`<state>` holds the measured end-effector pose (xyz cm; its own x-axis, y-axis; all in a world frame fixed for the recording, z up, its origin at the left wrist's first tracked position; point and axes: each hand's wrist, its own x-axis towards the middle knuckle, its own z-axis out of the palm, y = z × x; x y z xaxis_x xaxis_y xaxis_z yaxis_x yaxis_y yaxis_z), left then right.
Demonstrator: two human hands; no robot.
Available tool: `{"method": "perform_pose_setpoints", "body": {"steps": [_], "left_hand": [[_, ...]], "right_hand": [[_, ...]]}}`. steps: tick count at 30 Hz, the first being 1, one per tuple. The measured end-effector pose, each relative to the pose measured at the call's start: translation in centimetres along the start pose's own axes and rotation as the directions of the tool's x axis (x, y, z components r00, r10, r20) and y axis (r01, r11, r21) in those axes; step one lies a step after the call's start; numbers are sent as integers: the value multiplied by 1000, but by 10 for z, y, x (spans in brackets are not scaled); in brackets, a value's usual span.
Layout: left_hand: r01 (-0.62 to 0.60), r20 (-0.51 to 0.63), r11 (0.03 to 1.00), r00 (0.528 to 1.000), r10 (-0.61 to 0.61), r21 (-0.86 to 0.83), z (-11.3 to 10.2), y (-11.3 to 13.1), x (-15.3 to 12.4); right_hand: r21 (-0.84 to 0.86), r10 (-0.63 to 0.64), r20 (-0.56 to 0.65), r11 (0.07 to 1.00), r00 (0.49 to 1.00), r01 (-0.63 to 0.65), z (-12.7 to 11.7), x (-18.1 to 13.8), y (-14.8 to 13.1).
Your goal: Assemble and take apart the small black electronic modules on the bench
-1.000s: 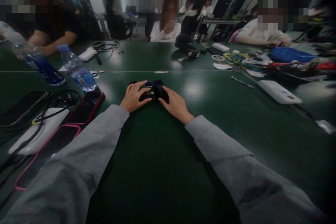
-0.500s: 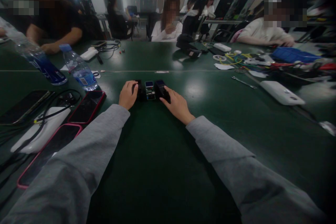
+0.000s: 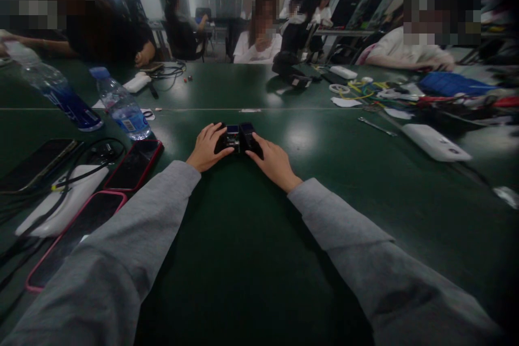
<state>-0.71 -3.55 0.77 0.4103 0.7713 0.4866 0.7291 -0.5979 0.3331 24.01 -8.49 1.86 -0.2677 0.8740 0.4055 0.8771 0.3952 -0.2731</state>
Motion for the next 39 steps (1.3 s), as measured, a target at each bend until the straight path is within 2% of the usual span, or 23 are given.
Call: {"method": "perform_pose_setpoints", "body": {"steps": [13, 22, 27, 39], "left_hand": [[-123, 72, 990, 990, 118, 69, -2, 4, 0], [-176, 73, 984, 982, 176, -9, -4, 6, 1], [-178, 54, 982, 982, 181, -59, -6, 8, 0], [-192, 49, 980, 980, 194, -52, -6, 9, 1]], "right_hand": [[5, -37, 1, 999, 999, 37, 4, -1, 2], [-23, -67, 58, 997, 996, 69, -1, 0, 0], [-1, -74, 58, 997, 996, 74, 1, 0, 2], [57, -119, 77, 992, 990, 115, 2, -2, 3]]}}
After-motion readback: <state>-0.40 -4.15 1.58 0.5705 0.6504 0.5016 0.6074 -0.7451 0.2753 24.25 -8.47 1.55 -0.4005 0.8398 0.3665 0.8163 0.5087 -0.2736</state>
